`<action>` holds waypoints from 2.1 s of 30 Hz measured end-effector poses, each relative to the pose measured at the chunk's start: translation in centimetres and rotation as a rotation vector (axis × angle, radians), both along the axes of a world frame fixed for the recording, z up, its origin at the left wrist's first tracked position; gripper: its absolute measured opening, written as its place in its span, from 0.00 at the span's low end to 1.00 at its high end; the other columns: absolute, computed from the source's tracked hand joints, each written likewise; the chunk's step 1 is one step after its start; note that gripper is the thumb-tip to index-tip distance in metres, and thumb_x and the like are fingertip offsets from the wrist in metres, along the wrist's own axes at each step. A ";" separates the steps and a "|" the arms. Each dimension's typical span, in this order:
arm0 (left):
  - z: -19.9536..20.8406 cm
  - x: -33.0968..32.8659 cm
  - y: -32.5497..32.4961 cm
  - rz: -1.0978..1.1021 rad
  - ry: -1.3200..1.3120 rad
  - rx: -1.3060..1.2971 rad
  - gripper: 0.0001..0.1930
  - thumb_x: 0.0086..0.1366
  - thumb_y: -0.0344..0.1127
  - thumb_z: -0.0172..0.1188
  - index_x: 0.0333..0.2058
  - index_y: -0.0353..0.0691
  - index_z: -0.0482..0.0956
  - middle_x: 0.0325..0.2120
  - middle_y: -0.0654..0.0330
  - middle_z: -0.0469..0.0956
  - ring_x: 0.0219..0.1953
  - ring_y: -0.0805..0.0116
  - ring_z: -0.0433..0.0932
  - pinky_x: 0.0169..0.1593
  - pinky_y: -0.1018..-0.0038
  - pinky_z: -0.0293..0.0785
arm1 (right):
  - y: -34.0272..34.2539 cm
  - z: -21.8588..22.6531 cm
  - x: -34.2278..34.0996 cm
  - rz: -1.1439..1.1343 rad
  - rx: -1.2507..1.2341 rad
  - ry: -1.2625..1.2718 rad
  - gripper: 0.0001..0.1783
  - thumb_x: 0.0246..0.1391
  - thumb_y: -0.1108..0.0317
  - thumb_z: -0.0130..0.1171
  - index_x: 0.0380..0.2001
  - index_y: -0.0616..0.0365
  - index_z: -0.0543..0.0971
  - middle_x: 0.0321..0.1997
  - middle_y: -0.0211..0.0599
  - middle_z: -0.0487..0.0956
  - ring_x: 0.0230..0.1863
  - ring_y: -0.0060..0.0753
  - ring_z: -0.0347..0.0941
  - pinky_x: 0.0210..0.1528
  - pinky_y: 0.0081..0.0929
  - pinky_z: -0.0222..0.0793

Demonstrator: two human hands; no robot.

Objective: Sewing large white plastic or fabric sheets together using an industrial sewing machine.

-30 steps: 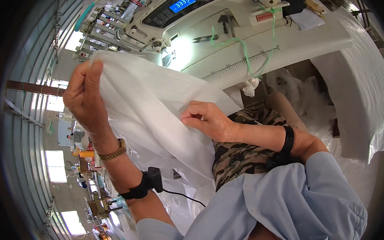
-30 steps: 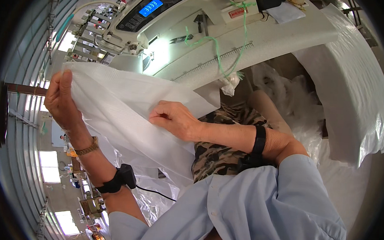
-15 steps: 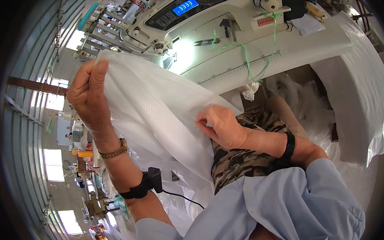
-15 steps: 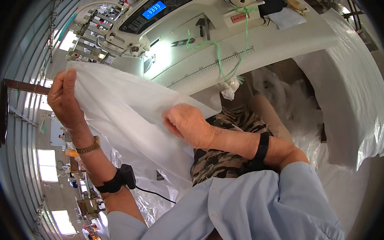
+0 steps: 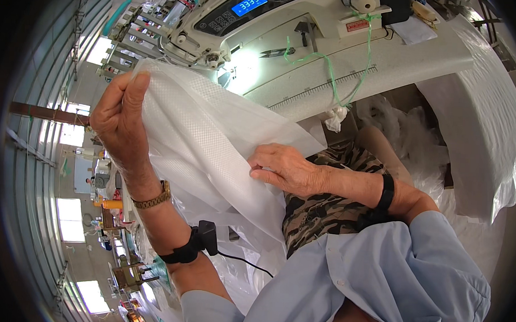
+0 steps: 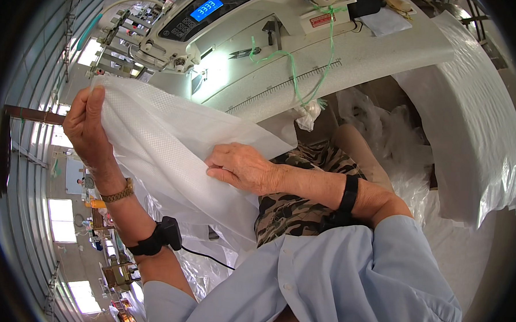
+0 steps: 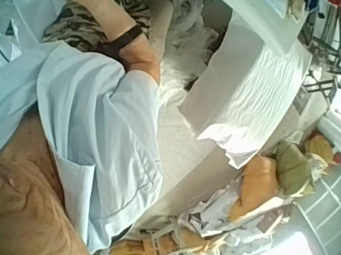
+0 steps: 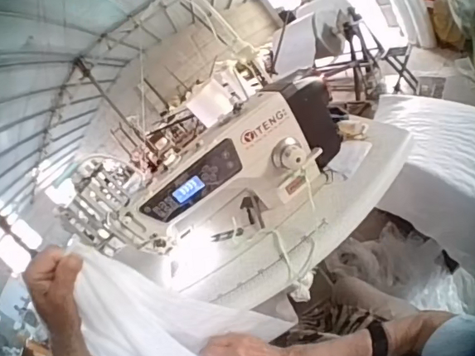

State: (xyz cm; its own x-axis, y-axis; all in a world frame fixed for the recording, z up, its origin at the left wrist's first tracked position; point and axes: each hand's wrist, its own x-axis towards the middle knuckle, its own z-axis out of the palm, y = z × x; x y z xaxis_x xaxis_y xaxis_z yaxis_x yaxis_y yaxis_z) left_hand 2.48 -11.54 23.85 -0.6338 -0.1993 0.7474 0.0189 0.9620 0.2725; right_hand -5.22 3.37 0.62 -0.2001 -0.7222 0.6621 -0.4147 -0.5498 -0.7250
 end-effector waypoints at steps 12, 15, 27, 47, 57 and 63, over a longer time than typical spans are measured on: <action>0.7 1.5 -2.5 0.132 0.136 0.108 0.10 0.66 0.36 0.59 0.33 0.35 0.82 0.25 0.65 0.79 0.26 0.81 0.72 0.32 0.83 0.68 | 4.4 2.6 0.6 0.209 0.103 -0.825 0.12 0.64 0.66 0.54 0.27 0.60 0.70 0.21 0.20 0.63 0.26 0.11 0.57 0.27 0.16 0.56; 0.3 1.8 -2.4 0.139 0.261 0.113 0.09 0.66 0.34 0.60 0.32 0.33 0.82 0.23 0.66 0.79 0.25 0.83 0.72 0.29 0.84 0.67 | 5.3 4.7 -2.9 -0.063 -0.072 -0.665 0.11 0.63 0.68 0.55 0.28 0.59 0.70 0.21 0.19 0.66 0.22 0.12 0.55 0.24 0.16 0.55; 0.6 2.4 3.9 0.159 0.395 -0.094 0.11 0.68 0.32 0.51 0.29 0.32 0.77 0.24 0.59 0.79 0.24 0.77 0.75 0.28 0.78 0.72 | 3.9 4.1 -5.0 -0.452 -0.043 -0.116 0.15 0.55 0.69 0.62 0.44 0.62 0.75 0.28 0.45 0.75 0.27 0.42 0.74 0.30 0.32 0.71; 0.0 1.1 -1.1 0.131 0.072 0.101 0.14 0.68 0.33 0.55 0.23 0.35 0.70 0.19 0.70 0.64 0.24 0.82 0.58 0.29 0.82 0.58 | 7.7 3.6 -4.9 0.227 0.128 -0.263 0.12 0.60 0.70 0.57 0.25 0.64 0.71 0.21 0.39 0.66 0.23 0.34 0.61 0.27 0.31 0.60; -15.4 -2.6 -4.2 0.020 -0.051 0.588 0.14 0.70 0.32 0.50 0.24 0.36 0.62 0.20 0.69 0.59 0.25 0.78 0.55 0.29 0.80 0.58 | 11.2 -4.8 -5.0 -0.137 0.339 -0.044 0.17 0.62 0.64 0.54 0.24 0.64 0.65 0.20 0.47 0.69 0.23 0.49 0.66 0.27 0.39 0.61; -17.8 -4.1 -0.5 -0.119 -0.236 0.358 0.16 0.70 0.34 0.51 0.23 0.35 0.63 0.18 0.67 0.58 0.23 0.78 0.55 0.26 0.78 0.55 | 10.7 -7.4 -6.3 -0.201 0.810 0.016 0.26 0.54 0.49 0.60 0.42 0.60 0.69 0.31 0.53 0.77 0.37 0.59 0.75 0.38 0.49 0.69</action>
